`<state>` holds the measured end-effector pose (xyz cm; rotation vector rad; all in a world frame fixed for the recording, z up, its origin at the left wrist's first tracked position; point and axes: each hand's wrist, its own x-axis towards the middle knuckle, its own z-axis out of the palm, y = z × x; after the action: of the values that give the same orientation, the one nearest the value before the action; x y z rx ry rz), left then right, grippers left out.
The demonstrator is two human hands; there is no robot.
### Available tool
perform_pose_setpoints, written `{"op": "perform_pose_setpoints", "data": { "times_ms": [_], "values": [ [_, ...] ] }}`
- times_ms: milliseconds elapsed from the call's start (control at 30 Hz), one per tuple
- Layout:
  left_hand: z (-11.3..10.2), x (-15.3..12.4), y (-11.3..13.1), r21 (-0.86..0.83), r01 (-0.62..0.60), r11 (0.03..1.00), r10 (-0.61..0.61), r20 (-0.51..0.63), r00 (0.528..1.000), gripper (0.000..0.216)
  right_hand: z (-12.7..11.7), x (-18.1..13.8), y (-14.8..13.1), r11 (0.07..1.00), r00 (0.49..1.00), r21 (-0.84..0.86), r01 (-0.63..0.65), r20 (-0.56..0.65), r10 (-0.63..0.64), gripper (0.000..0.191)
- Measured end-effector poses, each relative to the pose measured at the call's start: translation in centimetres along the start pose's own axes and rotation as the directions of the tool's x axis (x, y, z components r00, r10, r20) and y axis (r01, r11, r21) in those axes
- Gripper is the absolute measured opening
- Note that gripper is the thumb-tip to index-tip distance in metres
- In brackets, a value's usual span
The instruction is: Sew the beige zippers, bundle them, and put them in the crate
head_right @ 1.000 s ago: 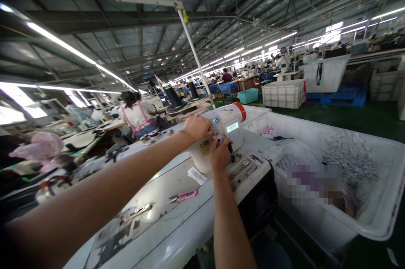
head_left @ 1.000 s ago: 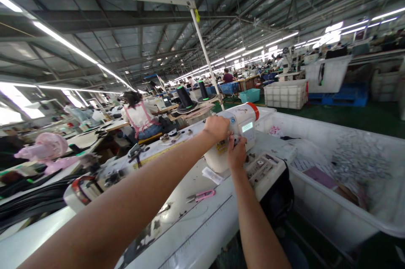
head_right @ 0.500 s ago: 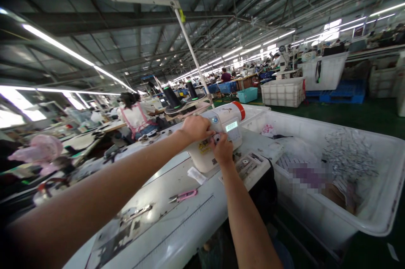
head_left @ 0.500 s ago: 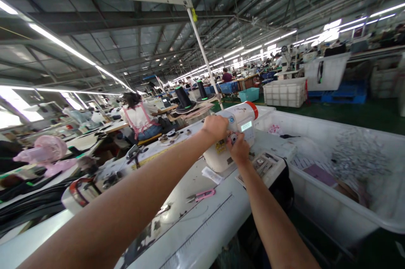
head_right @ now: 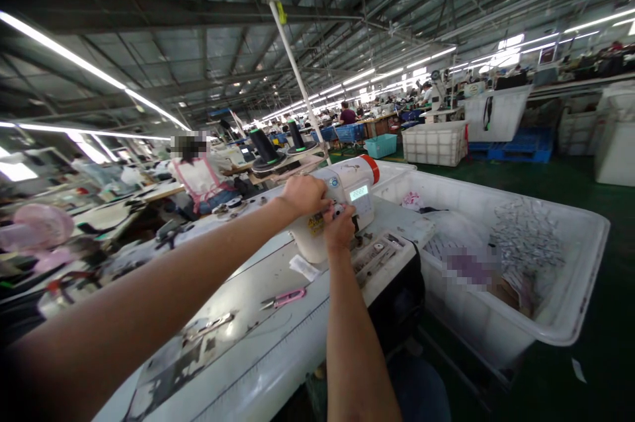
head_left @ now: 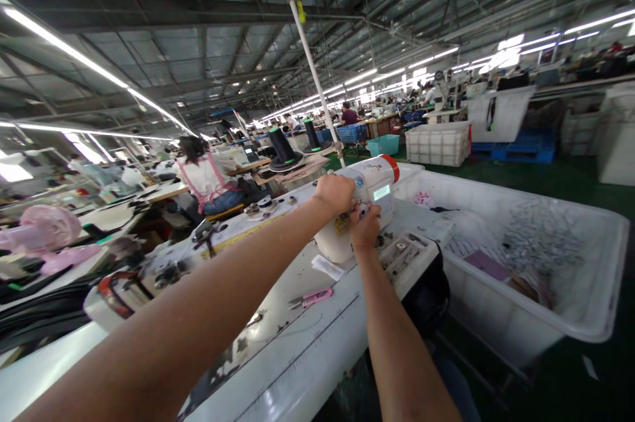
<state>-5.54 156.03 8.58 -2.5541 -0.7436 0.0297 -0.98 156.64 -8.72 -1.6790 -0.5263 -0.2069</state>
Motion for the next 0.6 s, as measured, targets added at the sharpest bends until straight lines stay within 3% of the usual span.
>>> {"op": "perform_pose_setpoints", "data": {
  "times_ms": [267,367,433,500,567,600],
  "values": [
    [-0.9,-0.6,-0.3,-0.071,0.011,0.997,-0.010,0.008,1.000,0.052,-3.9,-2.1,-0.2,0.990,0.999,0.141,-0.032,0.039,0.027,0.053],
    [-1.4,-1.8,-0.2,-0.140,0.048,0.989,-0.050,-0.013,0.999,0.044,-6.0,-4.1,-0.2,0.979,0.998,0.200,-0.034,0.056,0.023,0.047],
    [-1.5,-3.8,0.1,-0.176,0.064,0.982,-0.069,-0.020,0.997,0.046,-7.1,-5.8,-0.3,0.972,0.993,0.237,-0.004,0.116,-0.024,0.041],
    [-1.6,-7.2,0.6,-0.210,0.012,0.978,-0.006,0.030,1.000,0.048,-7.9,-7.9,-0.2,0.966,0.978,0.259,0.006,0.198,-0.060,0.039],
    [-1.5,-11.9,1.2,-0.296,-0.124,0.947,0.167,0.124,0.978,0.035,-8.4,-9.9,0.0,0.960,0.959,0.280,-0.009,0.274,-0.071,0.046],
    [-1.4,-14.6,1.6,-0.388,-0.199,0.900,0.259,0.110,0.960,0.019,-8.6,-10.9,0.2,0.956,0.950,0.294,-0.018,0.304,-0.076,0.048]
  ]
}}
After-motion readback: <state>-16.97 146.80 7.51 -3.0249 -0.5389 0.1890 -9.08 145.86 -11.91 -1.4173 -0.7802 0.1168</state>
